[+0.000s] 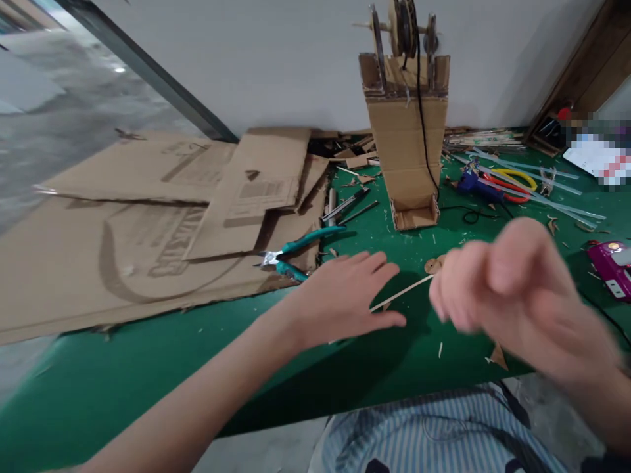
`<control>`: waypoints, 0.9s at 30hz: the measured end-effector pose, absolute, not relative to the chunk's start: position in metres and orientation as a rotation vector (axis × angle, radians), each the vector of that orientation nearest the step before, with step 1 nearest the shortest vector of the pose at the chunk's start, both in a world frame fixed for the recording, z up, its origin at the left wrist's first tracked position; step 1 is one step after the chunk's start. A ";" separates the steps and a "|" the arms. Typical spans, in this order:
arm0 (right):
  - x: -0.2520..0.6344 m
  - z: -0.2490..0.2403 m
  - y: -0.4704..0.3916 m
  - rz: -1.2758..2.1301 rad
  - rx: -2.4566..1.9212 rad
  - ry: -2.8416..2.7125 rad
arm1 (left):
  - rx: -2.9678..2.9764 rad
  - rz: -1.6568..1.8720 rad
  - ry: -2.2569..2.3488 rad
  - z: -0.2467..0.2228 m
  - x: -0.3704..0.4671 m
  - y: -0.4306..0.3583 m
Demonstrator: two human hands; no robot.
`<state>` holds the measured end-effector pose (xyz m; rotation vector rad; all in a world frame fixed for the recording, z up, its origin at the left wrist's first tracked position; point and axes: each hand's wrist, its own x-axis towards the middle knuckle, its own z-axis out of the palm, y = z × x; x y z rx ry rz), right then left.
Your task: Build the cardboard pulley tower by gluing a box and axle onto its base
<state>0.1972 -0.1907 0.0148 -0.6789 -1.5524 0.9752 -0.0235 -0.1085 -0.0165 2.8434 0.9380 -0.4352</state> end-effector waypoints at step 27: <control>0.271 -0.051 -0.128 -0.477 -1.647 -2.460 | 2.812 0.270 1.372 -0.015 -0.113 -0.035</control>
